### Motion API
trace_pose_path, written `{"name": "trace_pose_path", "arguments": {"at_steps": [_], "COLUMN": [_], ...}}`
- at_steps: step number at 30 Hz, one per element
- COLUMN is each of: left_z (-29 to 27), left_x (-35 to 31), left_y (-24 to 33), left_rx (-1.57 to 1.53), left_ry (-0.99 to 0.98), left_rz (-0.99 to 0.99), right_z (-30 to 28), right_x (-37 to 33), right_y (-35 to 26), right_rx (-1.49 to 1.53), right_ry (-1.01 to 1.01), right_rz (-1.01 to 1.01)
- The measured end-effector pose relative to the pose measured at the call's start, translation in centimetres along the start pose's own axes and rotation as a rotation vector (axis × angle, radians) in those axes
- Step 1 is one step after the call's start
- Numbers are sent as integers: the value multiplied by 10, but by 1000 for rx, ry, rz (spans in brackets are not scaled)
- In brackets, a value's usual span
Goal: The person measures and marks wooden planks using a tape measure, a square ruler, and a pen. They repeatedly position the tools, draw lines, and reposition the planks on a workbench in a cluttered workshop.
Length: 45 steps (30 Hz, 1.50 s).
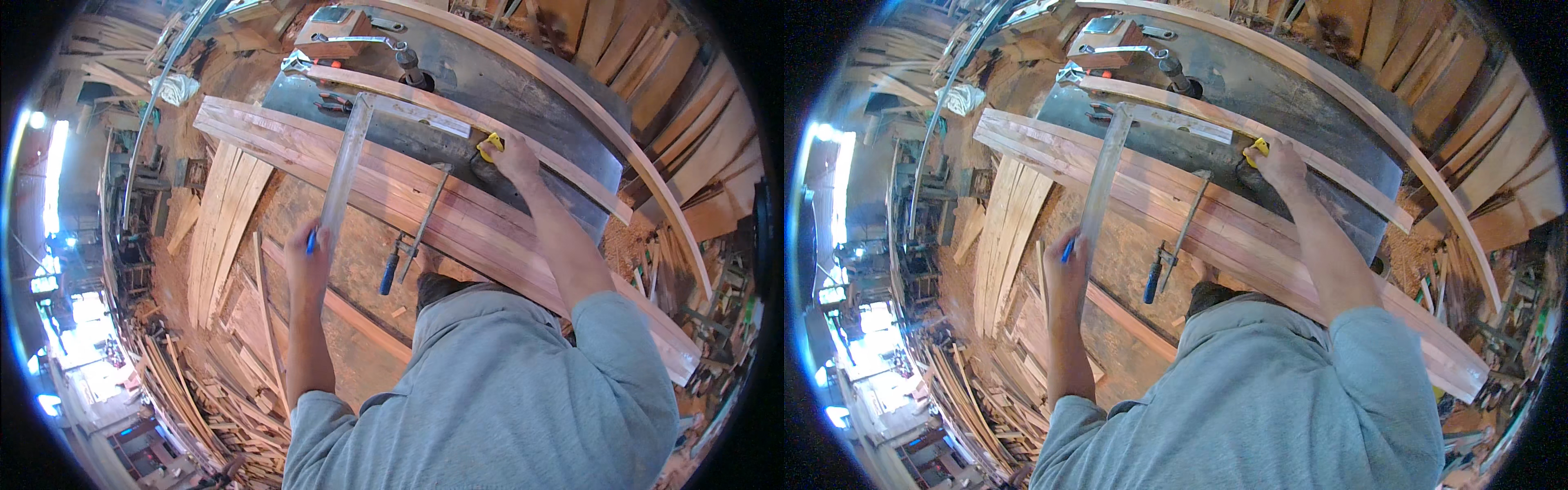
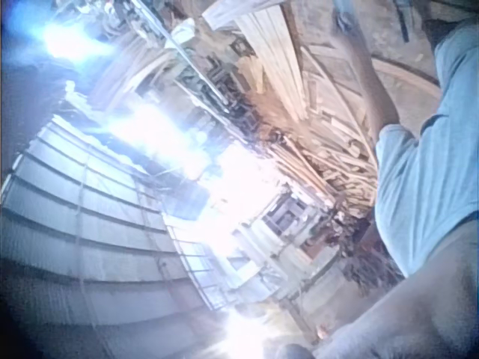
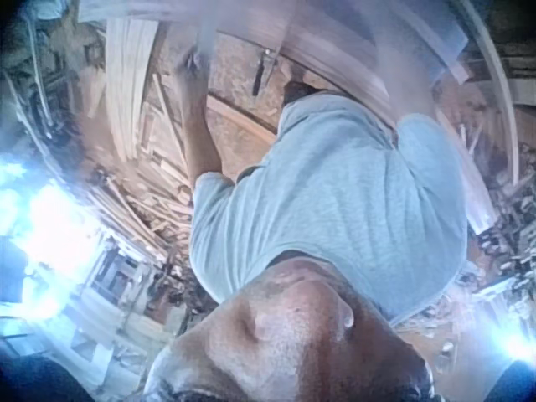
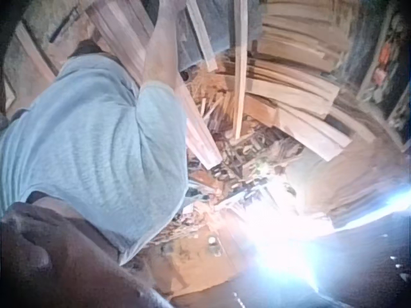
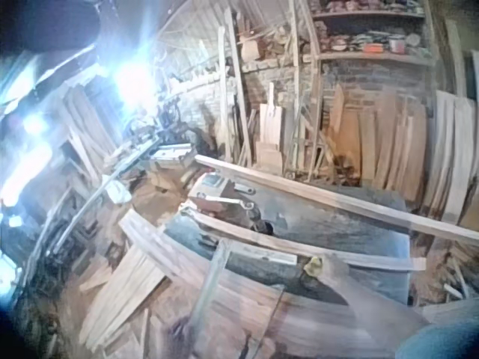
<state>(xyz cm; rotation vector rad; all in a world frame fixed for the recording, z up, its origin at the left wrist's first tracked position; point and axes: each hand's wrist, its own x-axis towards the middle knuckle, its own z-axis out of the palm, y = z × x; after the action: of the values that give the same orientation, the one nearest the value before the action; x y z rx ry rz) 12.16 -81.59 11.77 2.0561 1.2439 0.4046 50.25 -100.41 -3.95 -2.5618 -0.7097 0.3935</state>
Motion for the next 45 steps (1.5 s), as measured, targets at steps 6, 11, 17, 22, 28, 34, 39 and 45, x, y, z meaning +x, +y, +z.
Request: {"name": "trace_pose_path", "arguments": {"at_steps": [6, 11, 17, 22, 28, 34, 39, 45], "left_z": [11, -17, 73, 114, 92, 127, 78, 42], "left_x": [135, 133, 12, -13, -32, -21, 52, 34], "left_y": [-20, 5, 77, 71, 24, -22, -58, 12], "left_rx": [353, 569, -436, 8, 607, 631, 151, -5], "left_ry": [-58, 302, -744, -709, -532, -662, -1050, -693], "left_rz": [115, 654, 55, 260, 237, 112, -167, 88], "right_z": [37, -42, -116, -124, -93, -81, -76, -106], "right_x": [26, -30, -147, -195, -193, -180, -176, -211], "right_y": [5, 4, -4, -23, -10, -10, 12, -22], "right_rx": [193, 703, 1384, 606, 433, 480, 477, 367], "right_ry": [47, -67, -143, -387, -65, -257, -225, -167], "right_rz": [182, 96, 118, -89, -67, 104, 63, -168]}}
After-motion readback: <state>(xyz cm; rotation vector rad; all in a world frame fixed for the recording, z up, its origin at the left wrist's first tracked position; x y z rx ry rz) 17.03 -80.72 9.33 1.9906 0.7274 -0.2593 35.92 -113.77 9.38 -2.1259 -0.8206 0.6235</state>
